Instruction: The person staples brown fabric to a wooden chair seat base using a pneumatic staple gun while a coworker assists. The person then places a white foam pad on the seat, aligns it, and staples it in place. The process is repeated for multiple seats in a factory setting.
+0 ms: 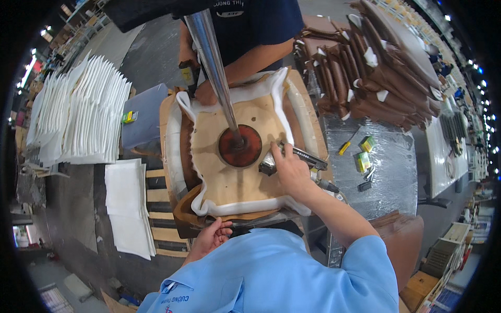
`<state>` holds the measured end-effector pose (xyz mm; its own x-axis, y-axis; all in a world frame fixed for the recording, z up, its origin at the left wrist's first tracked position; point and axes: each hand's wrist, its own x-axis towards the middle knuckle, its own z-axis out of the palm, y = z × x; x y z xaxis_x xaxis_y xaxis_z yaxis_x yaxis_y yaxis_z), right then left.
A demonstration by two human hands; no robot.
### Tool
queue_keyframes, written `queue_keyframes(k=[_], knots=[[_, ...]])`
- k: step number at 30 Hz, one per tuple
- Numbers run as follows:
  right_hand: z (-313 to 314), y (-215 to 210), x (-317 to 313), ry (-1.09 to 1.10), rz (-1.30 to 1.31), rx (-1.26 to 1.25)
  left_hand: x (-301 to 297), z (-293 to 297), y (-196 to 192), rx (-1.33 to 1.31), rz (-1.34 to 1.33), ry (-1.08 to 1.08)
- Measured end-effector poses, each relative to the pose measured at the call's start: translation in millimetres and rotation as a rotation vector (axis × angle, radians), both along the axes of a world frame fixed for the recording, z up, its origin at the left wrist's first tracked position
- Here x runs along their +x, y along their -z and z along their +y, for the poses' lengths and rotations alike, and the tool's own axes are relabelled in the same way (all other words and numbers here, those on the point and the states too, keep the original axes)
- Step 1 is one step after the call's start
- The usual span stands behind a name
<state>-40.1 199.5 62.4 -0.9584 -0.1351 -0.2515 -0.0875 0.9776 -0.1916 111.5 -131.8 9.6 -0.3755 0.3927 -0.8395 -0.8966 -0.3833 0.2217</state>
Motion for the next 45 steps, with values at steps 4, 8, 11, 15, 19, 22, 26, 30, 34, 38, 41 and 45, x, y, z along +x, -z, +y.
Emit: queue_keyframes(k=[4, 8, 11, 15, 19, 22, 26, 30, 34, 38, 41, 45], knots=[[3, 24, 8, -0.086, 0.177, -0.088, -2, 11, 3, -0.038, -0.110, -0.119], [10, 32, 18, -0.157, 0.310, -0.094, -18, 27, 1, -0.028, -0.065, -0.042], [12, -1, 31, -0.200, 0.324, -0.234, -27, 26, 11, 0.053, -0.102, 0.024], [9, -19, 84, 0.210, -0.330, -0.708, -40, 40, 17, -0.029, -0.142, 0.104], [-12, 17, 144, 0.721, -0.967, -1.177, -52, 48, 14, 0.003, -0.188, 0.233], [-34, 38, 155, 0.993, -1.066, -1.430, -54, 55, 15, -0.004, -0.170, 0.280], [-46, 61, 142, 1.221, -1.172, -1.619, -50, 59, 32, -0.001, -0.137, 0.214], [-43, 67, 124, 1.299, -1.271, -1.515, -43, 63, 35, 0.051, -0.158, 0.105], [-37, 57, 97, 1.290, -1.320, -1.275, -39, 62, 34, 0.078, -0.150, 0.060], [-41, 49, 87, 1.221, -1.299, -1.108, -33, 58, 39, 0.107, -0.069, 0.046], [-42, 46, 82, 1.131, -1.321, -0.998, -33, 58, 34, 0.087, -0.065, 0.051], [-40, 46, 84, 1.039, -1.283, -0.986, -36, 56, 26, 0.063, -0.082, 0.097]])
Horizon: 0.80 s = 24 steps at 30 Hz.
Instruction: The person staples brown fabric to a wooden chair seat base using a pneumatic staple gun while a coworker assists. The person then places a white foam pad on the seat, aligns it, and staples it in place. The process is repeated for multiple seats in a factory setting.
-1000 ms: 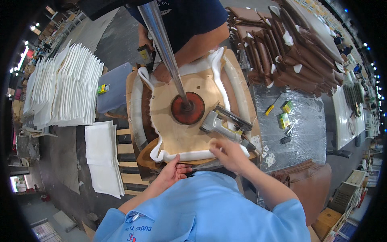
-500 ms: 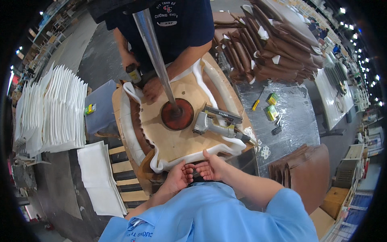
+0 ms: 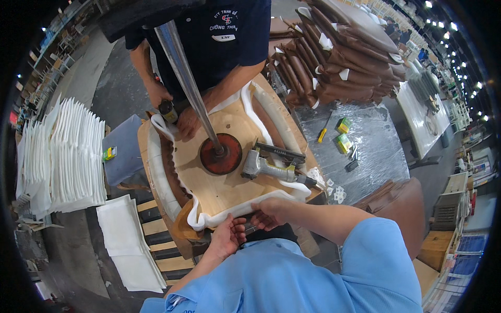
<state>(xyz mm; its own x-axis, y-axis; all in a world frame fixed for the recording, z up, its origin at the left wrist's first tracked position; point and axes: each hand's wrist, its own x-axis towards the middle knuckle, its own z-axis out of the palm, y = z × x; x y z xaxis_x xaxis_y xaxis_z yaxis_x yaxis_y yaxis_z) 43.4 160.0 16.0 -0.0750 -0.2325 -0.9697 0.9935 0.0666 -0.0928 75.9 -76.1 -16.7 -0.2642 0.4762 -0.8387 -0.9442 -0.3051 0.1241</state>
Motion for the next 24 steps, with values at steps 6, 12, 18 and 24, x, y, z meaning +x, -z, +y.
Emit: queue_keyframes(k=[6, 12, 18, 24], knots=[[-4, 4, 20, 0.011, 0.252, 0.042, -18, 26, -20, -0.033, -0.092, 0.163], [-7, 18, 48, 0.003, 0.551, 0.139, -13, 52, -16, -0.219, -0.060, 0.190], [-2, 10, 63, -0.041, 0.702, 0.225, 24, 52, -4, -0.261, 0.400, 0.145], [6, 10, 64, -0.041, 0.743, 0.185, 22, 50, -4, -0.156, 0.434, 0.155]])
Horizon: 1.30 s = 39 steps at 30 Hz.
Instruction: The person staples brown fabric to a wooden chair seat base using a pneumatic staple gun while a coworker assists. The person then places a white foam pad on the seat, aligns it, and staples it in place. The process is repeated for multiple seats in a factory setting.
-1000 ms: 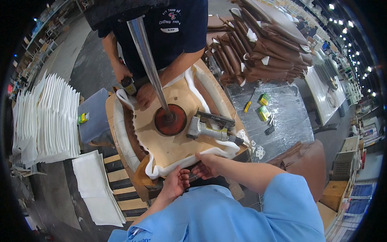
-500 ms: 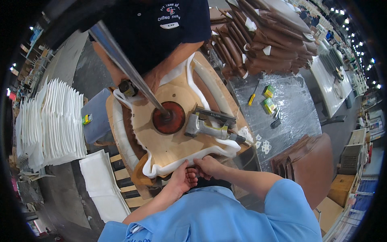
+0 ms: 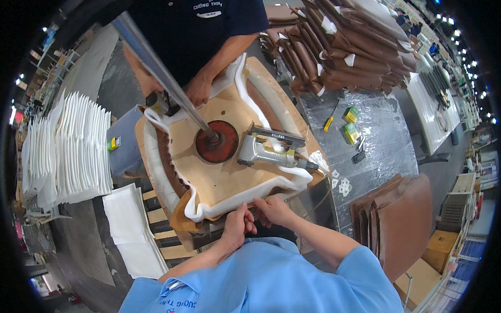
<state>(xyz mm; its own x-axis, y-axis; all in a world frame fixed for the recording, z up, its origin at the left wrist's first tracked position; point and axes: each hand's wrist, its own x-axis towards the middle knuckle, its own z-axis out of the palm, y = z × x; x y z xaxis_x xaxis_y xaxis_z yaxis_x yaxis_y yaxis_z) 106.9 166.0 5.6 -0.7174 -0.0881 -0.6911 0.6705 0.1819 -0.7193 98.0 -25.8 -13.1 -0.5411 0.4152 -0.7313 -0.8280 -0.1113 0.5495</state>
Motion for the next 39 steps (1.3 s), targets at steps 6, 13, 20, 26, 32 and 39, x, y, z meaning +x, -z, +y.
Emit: queue_keyframes(k=[6, 13, 20, 26, 32, 39], knots=[[40, -15, -6, 0.408, -0.517, -0.336, 5, -53, -9, 0.139, -0.471, -0.089], [40, -12, -43, 0.376, -0.726, -0.312, 0, -66, -11, 0.071, -0.441, -0.360], [31, -1, -63, 0.286, -0.784, -0.179, -14, -58, -8, -0.023, -0.406, -0.305], [25, -12, -70, 0.079, -0.721, -0.030, -31, -60, -5, -0.104, -0.482, -0.191], [36, -12, -44, 0.060, -0.454, -0.015, -23, -55, 1, -0.085, -0.444, -0.240], [46, -16, -18, -0.008, -0.138, 0.117, 0, -44, 2, -0.133, -0.216, -0.207]])
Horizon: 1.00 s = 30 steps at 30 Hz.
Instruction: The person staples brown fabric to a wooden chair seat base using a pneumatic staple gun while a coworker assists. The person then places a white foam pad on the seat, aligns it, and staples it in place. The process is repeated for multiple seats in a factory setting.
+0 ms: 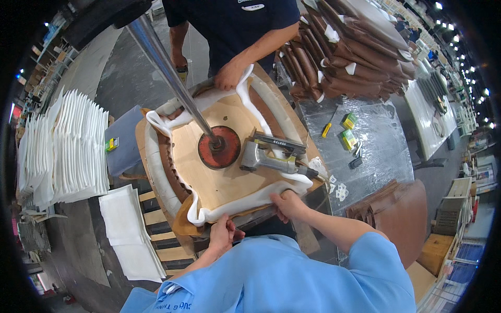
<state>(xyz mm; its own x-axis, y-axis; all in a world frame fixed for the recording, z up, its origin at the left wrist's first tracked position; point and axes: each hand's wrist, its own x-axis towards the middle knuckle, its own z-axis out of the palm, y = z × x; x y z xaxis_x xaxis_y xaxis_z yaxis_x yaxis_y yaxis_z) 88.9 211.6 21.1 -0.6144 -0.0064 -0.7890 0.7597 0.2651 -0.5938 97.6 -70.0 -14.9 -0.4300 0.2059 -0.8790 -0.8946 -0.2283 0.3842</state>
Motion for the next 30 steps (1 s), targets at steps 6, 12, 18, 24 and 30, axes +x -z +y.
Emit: queue_keyframes(k=[6, 12, 18, 24, 30], knots=[[-1, -7, 3, -0.107, 0.005, -0.029, 1, -17, -2, 0.104, 0.072, 0.051], [23, -48, -61, -0.318, 0.884, 0.541, -20, -5, -44, 0.019, 0.726, 0.639], [14, -4, -111, -0.684, 0.877, 0.858, -48, 70, -40, -0.594, 1.610, 1.078], [15, 13, -117, -0.651, 0.888, 0.884, -60, 111, -11, -0.748, 1.675, 1.191], [40, -82, -119, -0.357, 0.772, 0.619, -83, 118, -3, -0.715, 1.714, 1.230]])
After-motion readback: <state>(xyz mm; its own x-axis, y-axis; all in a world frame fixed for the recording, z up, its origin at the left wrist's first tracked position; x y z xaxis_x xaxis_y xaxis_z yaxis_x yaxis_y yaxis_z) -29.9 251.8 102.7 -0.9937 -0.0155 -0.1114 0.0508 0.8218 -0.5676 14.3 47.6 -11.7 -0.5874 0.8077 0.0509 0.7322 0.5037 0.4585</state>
